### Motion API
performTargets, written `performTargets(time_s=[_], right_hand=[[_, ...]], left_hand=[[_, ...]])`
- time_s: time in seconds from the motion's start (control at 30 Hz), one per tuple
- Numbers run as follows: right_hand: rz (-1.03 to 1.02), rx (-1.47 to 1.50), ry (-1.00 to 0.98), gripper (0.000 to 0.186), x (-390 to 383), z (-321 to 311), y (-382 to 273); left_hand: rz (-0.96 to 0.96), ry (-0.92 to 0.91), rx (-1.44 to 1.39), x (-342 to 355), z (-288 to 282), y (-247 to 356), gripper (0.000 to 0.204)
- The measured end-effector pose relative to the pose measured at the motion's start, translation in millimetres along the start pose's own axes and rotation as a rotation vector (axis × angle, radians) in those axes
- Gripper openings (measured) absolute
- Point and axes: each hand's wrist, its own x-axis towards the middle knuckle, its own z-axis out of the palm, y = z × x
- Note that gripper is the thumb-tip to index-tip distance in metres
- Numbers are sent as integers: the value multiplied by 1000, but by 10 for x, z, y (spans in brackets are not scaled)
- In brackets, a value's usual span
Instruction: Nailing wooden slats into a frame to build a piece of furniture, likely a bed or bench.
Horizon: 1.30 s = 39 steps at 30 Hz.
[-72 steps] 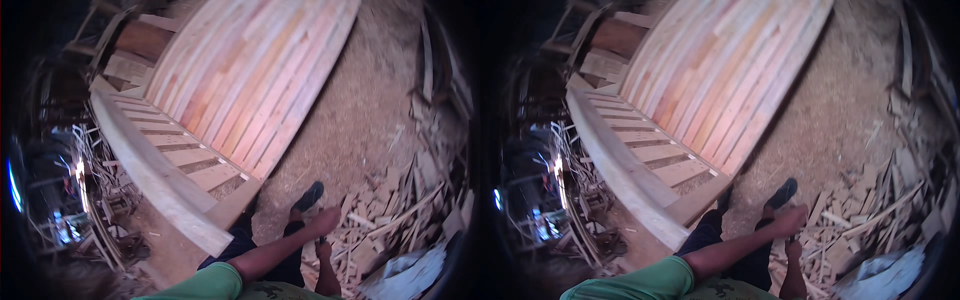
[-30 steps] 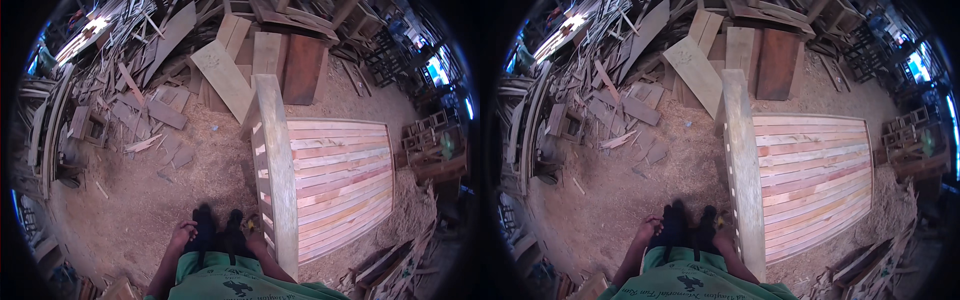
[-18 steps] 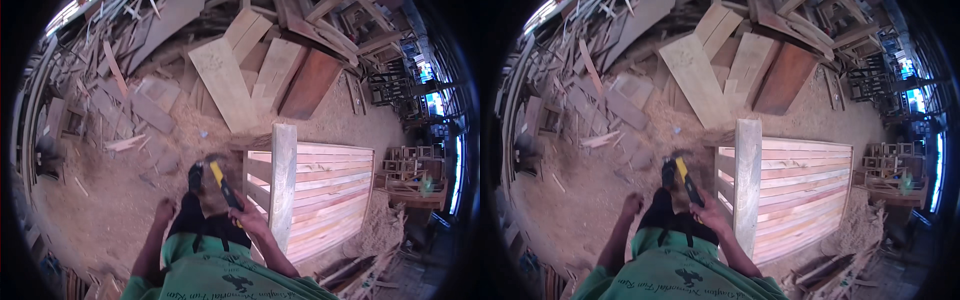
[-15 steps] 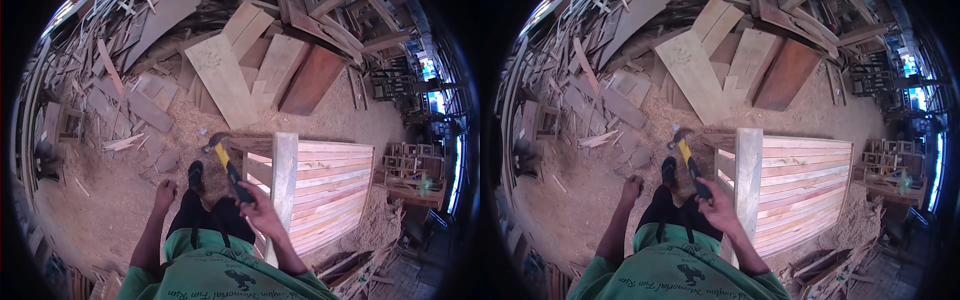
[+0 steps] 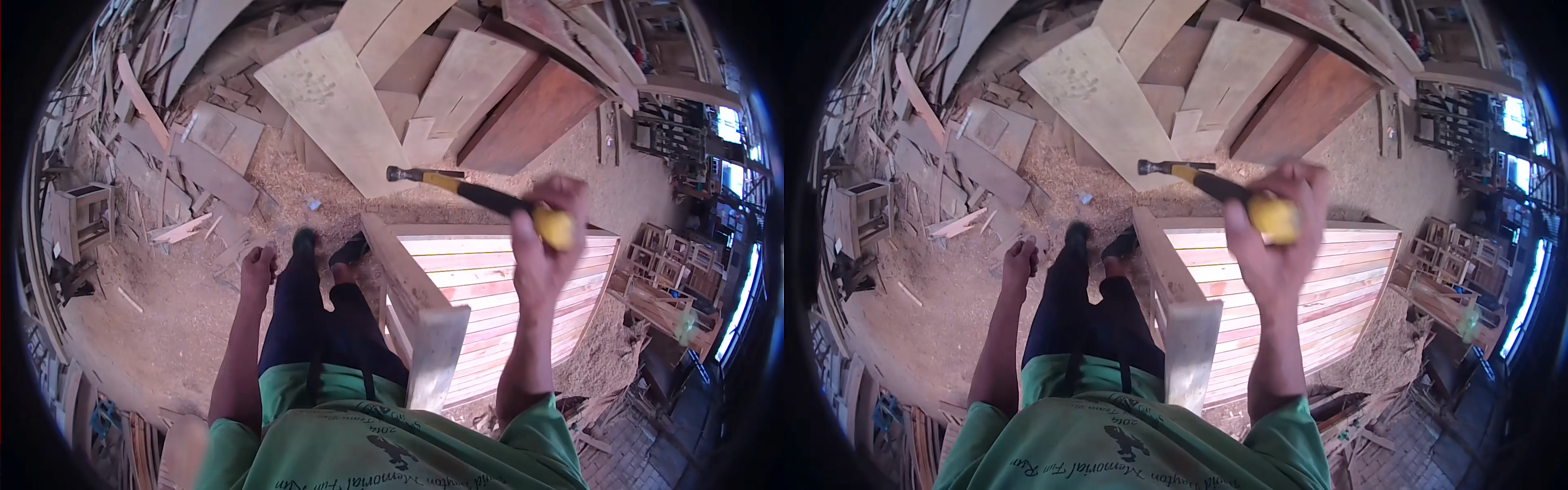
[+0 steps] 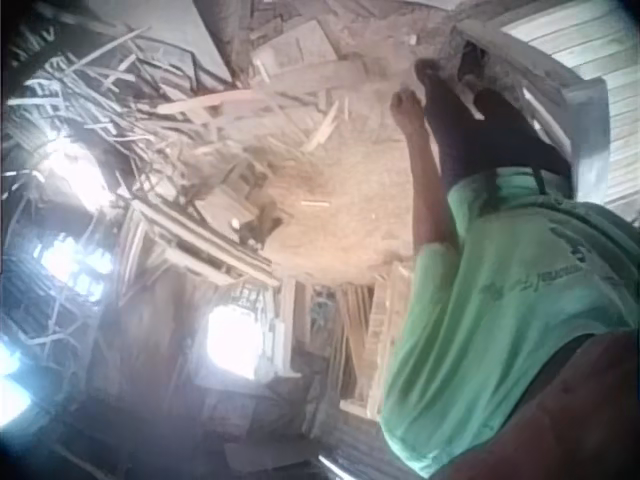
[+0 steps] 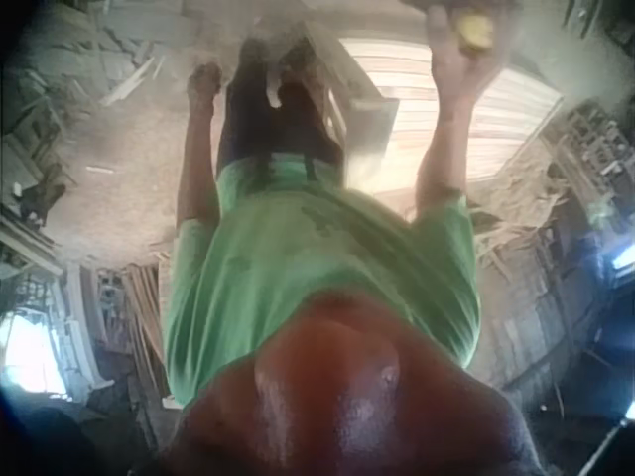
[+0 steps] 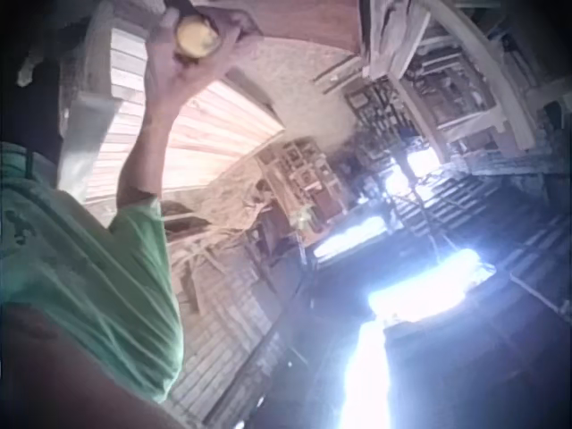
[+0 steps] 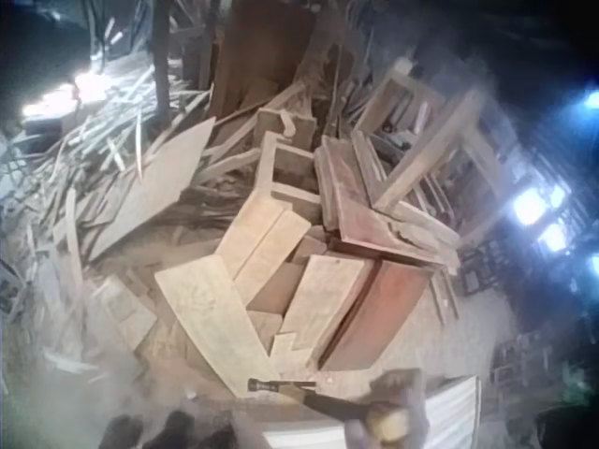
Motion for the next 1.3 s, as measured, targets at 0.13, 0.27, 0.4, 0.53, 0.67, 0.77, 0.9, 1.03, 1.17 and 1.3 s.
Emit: performTargets(time_s=[0.13,0.27,0.4,0.53,0.67,0.77,0.9,1.03,1.17,1.3], right_hand=[[459,591,-28,24,44,723,670],[478,512,46,20,49,1291,1368],[918,724,237,13,-127,1472,2173],[1077,726,153,19,-629,1673,2639],[1293,389,-187,27,-923,1766,2235],[1272,439,-194,23,-1217,1755,2170],[1167,494,-284,13,-1392,1777,2283],[1118,454,-385,15,-1483,1771,2366],[1108,450,-380,14,-1494,1804,2328],[1124,287,-326,18,-1478,1866,2365]], left_hand=[[67,-12,84,421,398,355,35],[128,-56,250,984,695,499,37],[152,-230,461,983,1328,364,37],[85,-360,708,1293,1916,-116,46],[-124,-379,749,1642,2205,-392,47],[-86,-433,842,1680,2511,-412,44],[77,-525,870,1605,2715,-483,40],[88,-637,884,1529,2761,-626,45],[86,-736,858,1466,2814,-734,56],[138,-698,880,1325,2986,-629,61]])
